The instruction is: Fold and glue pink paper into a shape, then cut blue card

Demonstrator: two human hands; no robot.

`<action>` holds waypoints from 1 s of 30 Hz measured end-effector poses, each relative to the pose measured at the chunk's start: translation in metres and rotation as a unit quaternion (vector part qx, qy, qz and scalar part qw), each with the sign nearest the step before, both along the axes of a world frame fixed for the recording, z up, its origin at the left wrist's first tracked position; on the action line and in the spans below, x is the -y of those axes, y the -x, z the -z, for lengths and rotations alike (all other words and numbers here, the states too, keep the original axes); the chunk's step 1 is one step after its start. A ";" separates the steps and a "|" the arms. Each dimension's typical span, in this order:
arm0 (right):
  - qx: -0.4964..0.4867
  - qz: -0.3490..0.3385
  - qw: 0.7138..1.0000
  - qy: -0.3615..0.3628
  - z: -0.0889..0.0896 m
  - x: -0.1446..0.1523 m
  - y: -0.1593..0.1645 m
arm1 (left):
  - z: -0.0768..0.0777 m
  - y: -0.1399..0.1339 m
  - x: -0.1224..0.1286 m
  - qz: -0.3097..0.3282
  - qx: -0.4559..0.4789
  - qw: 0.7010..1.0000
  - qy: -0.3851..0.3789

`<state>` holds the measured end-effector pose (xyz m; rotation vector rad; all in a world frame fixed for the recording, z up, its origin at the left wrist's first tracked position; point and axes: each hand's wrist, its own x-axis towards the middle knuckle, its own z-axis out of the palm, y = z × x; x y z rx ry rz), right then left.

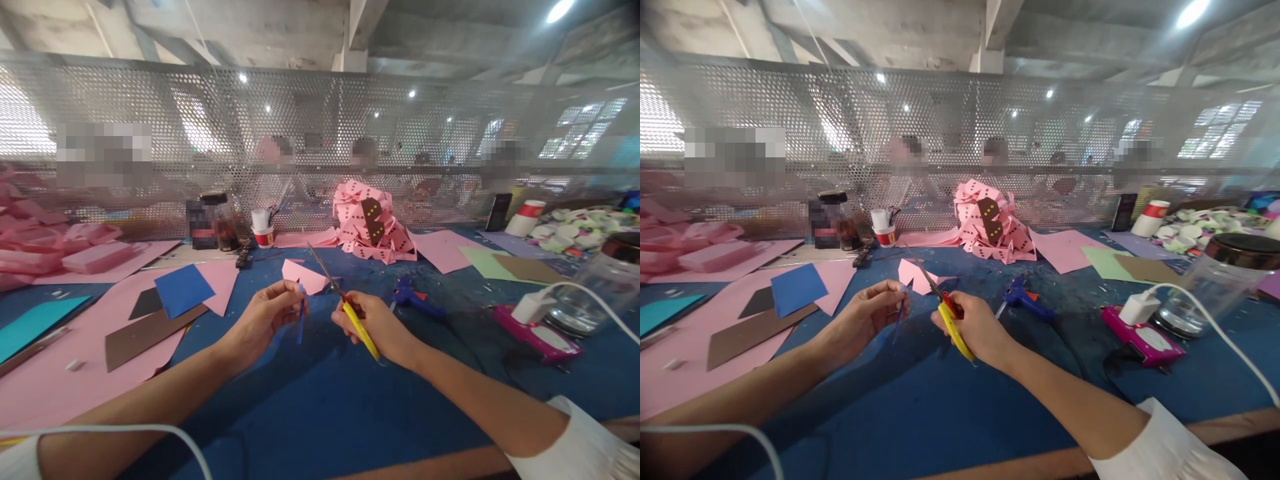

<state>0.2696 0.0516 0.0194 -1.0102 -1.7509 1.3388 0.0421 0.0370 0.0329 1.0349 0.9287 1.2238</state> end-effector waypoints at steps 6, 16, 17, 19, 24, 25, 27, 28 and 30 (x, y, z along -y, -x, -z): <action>0.136 0.045 0.978 -0.149 -0.008 0.005 -0.006 | -0.002 0.000 0.002 0.015 -0.030 0.999 -0.013; 0.301 0.084 0.909 -0.275 -0.012 0.007 -0.009 | -0.005 -0.001 0.006 -0.013 -0.056 0.998 -0.038; 0.308 0.085 0.903 -0.285 -0.011 0.007 -0.009 | -0.006 -0.002 0.006 -0.015 -0.057 0.997 -0.040; 0.322 0.086 0.892 -0.305 -0.010 0.006 -0.010 | -0.007 -0.002 0.006 -0.017 -0.059 0.997 -0.043; 0.337 0.076 0.883 -0.317 -0.009 0.007 -0.010 | -0.007 -0.001 0.005 -0.021 -0.060 0.997 -0.049; 0.339 0.075 0.882 -0.317 -0.009 0.007 -0.010 | -0.007 -0.001 0.005 -0.023 -0.059 0.997 -0.051; 0.345 0.076 0.880 -0.318 -0.010 0.008 -0.009 | -0.007 -0.001 0.004 -0.027 -0.057 0.997 -0.055; 0.348 0.077 0.878 -0.319 -0.010 0.008 -0.009 | -0.008 -0.001 0.005 -0.029 -0.056 0.996 -0.055; 0.352 0.078 0.876 -0.319 -0.011 0.008 -0.009 | -0.009 -0.002 0.006 -0.034 -0.055 0.996 -0.055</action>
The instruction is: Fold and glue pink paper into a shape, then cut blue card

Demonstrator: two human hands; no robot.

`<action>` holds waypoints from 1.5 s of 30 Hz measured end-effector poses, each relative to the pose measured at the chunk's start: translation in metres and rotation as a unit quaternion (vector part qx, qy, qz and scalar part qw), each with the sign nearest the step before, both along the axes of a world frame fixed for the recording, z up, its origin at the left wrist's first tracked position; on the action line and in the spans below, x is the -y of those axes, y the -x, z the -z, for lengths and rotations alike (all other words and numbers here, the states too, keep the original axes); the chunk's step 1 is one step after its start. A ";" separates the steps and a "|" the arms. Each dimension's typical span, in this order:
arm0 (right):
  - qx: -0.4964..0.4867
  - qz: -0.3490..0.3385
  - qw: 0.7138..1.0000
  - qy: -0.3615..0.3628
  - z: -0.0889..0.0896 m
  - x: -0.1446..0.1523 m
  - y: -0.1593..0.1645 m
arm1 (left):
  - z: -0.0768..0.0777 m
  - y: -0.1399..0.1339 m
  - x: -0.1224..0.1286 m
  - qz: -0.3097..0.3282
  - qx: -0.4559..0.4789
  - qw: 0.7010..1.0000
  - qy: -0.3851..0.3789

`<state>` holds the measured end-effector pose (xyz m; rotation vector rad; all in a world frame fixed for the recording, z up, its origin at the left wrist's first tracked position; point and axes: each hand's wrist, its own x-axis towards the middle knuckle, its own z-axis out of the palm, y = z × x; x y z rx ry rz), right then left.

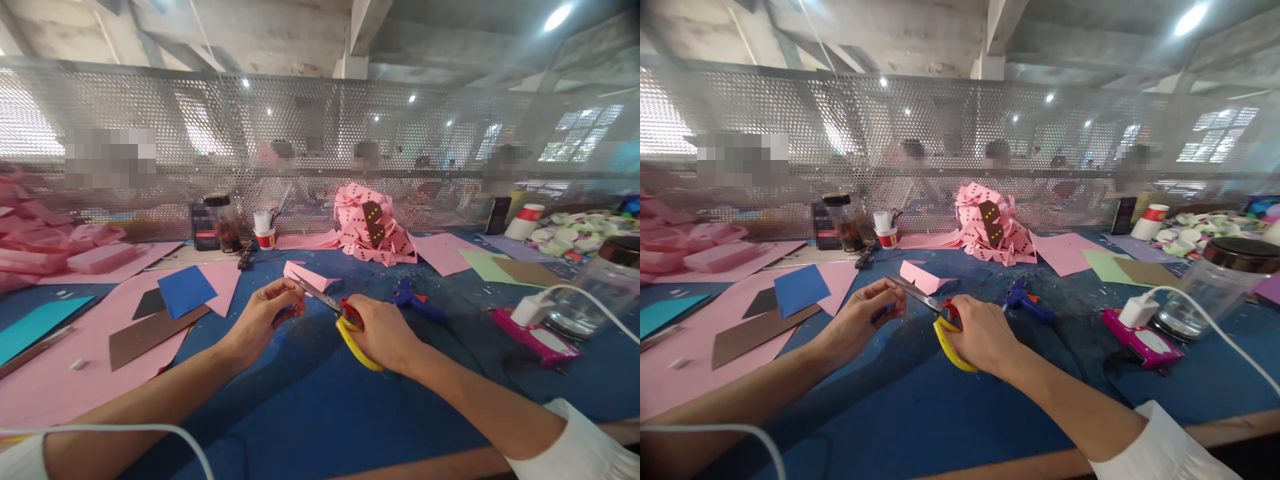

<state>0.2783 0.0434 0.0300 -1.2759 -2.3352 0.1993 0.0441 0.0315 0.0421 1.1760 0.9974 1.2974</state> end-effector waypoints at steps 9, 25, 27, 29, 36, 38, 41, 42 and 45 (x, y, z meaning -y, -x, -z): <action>0.016 0.012 1.000 0.000 -0.002 0.002 0.001 | -0.002 0.000 0.002 -0.003 0.005 1.000 0.007; 0.041 0.025 0.999 0.000 -0.003 0.001 0.001 | 0.000 0.001 0.000 -0.008 0.013 1.000 0.017; 0.045 0.023 0.999 -0.002 -0.004 0.001 0.001 | 0.000 0.001 0.000 -0.009 0.013 1.000 0.019; 0.045 0.020 0.999 -0.004 -0.004 0.001 0.001 | -0.001 0.000 0.001 -0.011 0.014 1.000 0.019; 0.057 0.017 0.998 -0.024 0.001 0.001 0.000 | -0.001 0.001 0.002 -0.016 0.020 0.999 0.021; 0.063 0.017 0.998 -0.027 0.002 0.001 0.000 | 0.000 0.001 0.002 -0.016 0.020 0.999 0.021; 0.070 0.016 0.997 -0.027 0.001 0.002 0.000 | 0.000 0.001 0.002 -0.016 0.021 0.999 0.022; 0.073 0.018 0.997 -0.027 0.001 0.002 0.000 | 0.000 0.001 0.002 -0.015 0.021 0.999 0.022; 0.085 0.028 0.996 -0.020 0.000 0.003 0.001 | 0.000 0.001 0.002 -0.015 0.022 0.999 0.021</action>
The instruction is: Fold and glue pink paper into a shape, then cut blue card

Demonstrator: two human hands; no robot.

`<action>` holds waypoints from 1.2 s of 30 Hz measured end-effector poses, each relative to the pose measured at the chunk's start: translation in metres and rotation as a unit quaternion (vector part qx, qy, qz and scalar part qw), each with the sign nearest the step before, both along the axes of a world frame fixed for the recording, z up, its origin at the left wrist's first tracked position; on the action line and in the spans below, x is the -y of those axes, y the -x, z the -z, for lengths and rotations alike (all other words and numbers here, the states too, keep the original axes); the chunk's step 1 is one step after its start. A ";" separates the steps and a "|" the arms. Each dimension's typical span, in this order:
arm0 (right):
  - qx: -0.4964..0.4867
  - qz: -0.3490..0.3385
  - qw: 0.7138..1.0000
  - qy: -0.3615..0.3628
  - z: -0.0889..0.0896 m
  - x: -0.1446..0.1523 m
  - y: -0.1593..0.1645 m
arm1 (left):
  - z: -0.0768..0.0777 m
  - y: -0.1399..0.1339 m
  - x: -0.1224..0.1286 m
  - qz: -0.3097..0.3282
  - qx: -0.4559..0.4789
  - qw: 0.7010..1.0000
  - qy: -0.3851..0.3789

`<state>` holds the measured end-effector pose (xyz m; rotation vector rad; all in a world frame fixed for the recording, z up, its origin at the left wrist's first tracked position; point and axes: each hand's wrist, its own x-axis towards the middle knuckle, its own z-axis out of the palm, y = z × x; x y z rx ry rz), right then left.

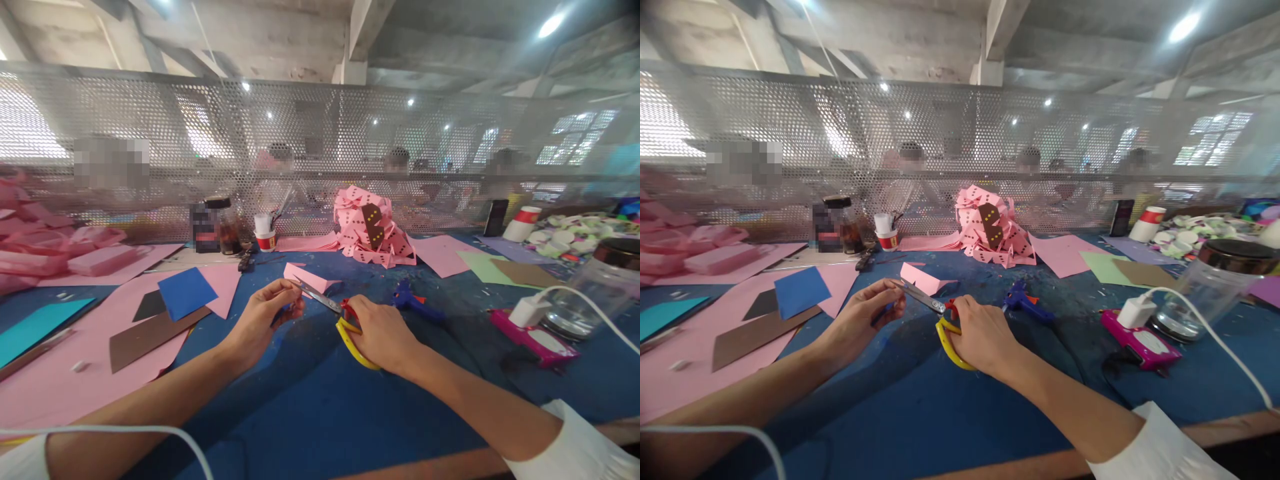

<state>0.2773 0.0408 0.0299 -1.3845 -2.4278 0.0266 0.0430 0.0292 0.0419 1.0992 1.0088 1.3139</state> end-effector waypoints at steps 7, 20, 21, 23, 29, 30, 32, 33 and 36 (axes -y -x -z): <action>-0.005 -0.006 1.000 0.013 0.000 0.000 0.001 | 0.002 -0.001 -0.002 0.002 -0.005 1.000 0.000; -0.009 -0.008 1.000 0.015 -0.001 0.002 0.002 | 0.004 -0.002 -0.001 0.008 -0.011 1.000 -0.002; -0.009 -0.008 1.000 0.015 -0.002 0.003 0.002 | 0.004 -0.002 -0.001 0.007 -0.010 1.000 -0.001; -0.006 -0.008 1.000 0.016 -0.002 0.003 0.002 | 0.004 -0.002 -0.001 0.006 -0.009 1.000 0.000; 0.009 0.002 1.000 0.020 -0.003 0.004 0.003 | 0.005 -0.003 -0.001 0.004 -0.009 1.000 0.005; 0.008 0.002 1.000 0.019 -0.003 0.004 0.003 | 0.005 -0.002 -0.001 0.005 -0.009 1.000 0.005; 0.003 0.000 1.000 0.012 -0.002 0.004 0.002 | 0.005 -0.002 -0.002 0.007 -0.008 1.000 0.003; 0.002 -0.001 1.000 0.009 -0.002 0.003 0.002 | 0.005 -0.002 -0.002 0.008 -0.008 1.000 0.003; 0.001 -0.005 1.000 0.002 -0.002 0.003 0.002 | 0.006 -0.002 -0.002 0.010 -0.008 1.000 0.003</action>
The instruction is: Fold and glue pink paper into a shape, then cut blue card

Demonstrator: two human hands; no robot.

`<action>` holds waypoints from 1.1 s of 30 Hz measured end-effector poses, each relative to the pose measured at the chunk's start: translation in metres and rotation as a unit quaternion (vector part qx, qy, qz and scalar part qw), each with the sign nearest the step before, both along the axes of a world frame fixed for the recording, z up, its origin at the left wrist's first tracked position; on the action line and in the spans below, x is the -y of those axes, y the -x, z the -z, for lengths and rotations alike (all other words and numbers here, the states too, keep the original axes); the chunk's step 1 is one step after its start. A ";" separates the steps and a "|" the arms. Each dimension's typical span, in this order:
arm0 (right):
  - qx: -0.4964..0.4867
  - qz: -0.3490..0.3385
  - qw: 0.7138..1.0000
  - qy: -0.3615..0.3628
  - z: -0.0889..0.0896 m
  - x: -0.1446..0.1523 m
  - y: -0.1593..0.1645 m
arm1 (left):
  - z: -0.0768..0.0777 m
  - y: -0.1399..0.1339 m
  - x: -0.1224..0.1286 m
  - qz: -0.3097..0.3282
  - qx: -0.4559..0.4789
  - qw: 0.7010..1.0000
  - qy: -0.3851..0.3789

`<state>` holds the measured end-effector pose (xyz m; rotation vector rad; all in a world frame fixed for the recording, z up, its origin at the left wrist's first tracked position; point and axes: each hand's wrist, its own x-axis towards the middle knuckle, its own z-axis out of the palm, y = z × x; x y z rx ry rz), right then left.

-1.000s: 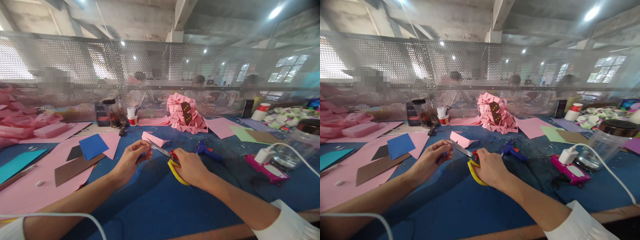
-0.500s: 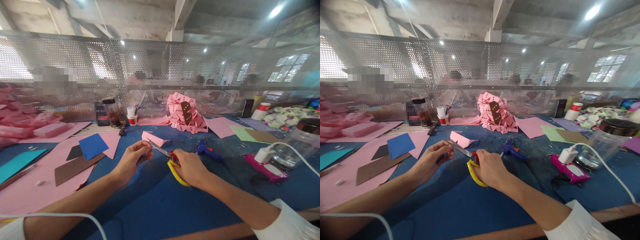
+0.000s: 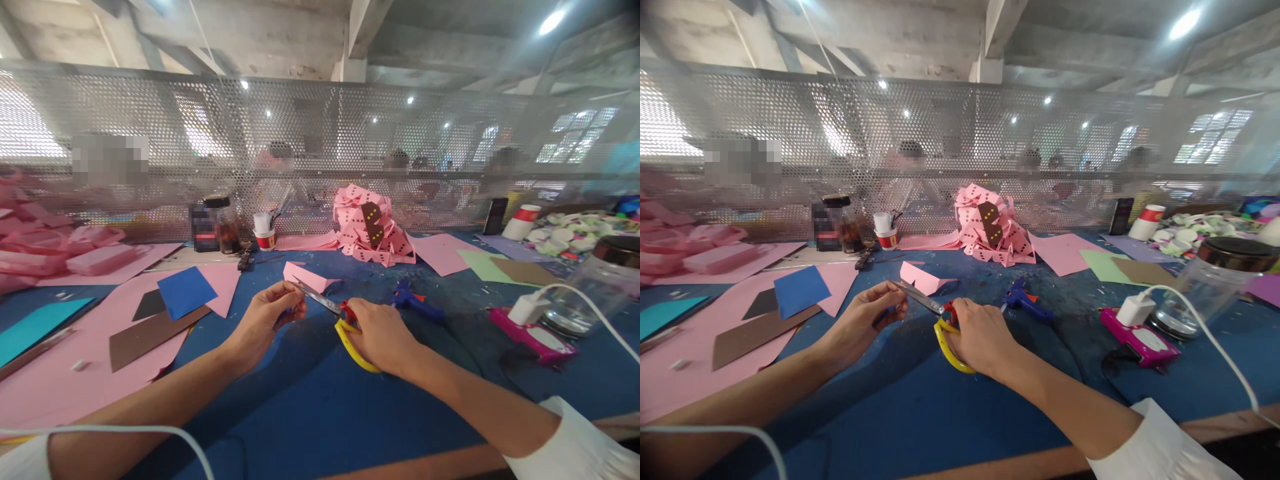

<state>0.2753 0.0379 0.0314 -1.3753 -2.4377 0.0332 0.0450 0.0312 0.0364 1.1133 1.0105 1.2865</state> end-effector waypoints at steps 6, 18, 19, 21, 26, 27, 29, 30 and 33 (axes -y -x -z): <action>0.005 0.002 1.000 0.004 0.000 0.001 0.000 | 0.000 0.000 0.001 0.003 0.000 1.000 0.002; -0.017 0.004 1.000 0.019 0.001 -0.004 -0.001 | 0.001 0.000 0.001 0.005 0.001 1.000 0.001; -0.033 0.004 0.999 0.028 0.002 -0.005 -0.001 | 0.001 0.000 0.001 0.007 0.001 1.000 0.001; -0.080 0.003 0.995 0.055 0.004 -0.007 0.000 | 0.001 0.000 0.001 0.011 0.000 1.000 0.002; -0.252 -0.021 0.953 0.166 0.009 -0.013 0.002 | 0.002 -0.003 0.005 0.034 -0.012 0.999 0.021; -0.287 -0.035 0.938 0.190 0.009 -0.014 0.003 | 0.002 -0.004 0.006 0.041 -0.017 0.999 0.025; -0.347 -0.064 0.906 0.236 0.007 -0.013 0.004 | 0.002 -0.006 0.008 0.056 -0.028 0.998 0.032; -0.370 -0.075 0.890 0.257 0.006 -0.012 0.005 | 0.002 -0.008 0.009 0.064 -0.034 0.997 0.033; -0.414 -0.094 0.850 0.312 0.003 -0.009 0.007 | 0.002 -0.011 0.012 0.087 -0.050 0.995 0.029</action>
